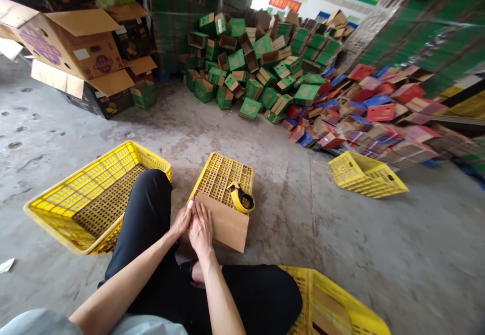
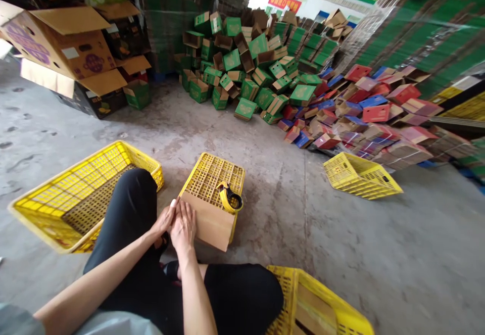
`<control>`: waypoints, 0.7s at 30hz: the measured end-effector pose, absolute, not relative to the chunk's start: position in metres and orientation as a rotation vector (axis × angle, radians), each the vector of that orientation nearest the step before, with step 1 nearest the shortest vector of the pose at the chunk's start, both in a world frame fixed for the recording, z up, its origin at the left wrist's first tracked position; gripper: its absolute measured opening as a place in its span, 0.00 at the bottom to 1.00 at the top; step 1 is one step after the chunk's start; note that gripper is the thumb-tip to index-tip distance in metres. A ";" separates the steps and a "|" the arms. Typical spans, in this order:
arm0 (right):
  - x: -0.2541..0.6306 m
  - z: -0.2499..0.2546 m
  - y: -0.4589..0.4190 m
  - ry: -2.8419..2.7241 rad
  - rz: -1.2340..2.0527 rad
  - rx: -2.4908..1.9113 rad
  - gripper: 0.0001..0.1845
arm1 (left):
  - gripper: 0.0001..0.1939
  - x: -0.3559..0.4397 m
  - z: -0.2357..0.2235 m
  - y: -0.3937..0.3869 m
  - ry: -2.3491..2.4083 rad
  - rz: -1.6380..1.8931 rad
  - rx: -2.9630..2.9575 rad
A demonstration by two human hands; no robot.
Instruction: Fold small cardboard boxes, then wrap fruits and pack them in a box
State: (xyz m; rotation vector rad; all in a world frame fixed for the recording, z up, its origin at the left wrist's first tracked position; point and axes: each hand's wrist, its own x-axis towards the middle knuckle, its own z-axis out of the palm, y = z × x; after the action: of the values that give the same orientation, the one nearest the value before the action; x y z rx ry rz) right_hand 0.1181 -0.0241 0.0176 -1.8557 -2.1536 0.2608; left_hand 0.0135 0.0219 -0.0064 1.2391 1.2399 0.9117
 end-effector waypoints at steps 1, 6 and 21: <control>0.123 0.019 -0.025 -2.133 0.249 -1.879 0.30 | 0.42 0.013 -0.007 0.021 1.246 0.902 1.245; 0.162 0.016 -0.045 -1.971 0.162 -2.099 0.29 | 0.39 0.012 -0.013 0.016 1.290 0.872 1.428; 0.257 -0.026 -0.092 -1.219 0.337 -2.088 0.49 | 0.36 0.053 -0.018 -0.009 1.381 0.702 2.532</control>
State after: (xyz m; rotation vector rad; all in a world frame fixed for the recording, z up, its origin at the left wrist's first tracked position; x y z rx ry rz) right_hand 0.2571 -0.0922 -0.0258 -2.0876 -1.2193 0.3373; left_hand 0.0534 -0.0086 -0.0177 2.5322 1.3805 0.7018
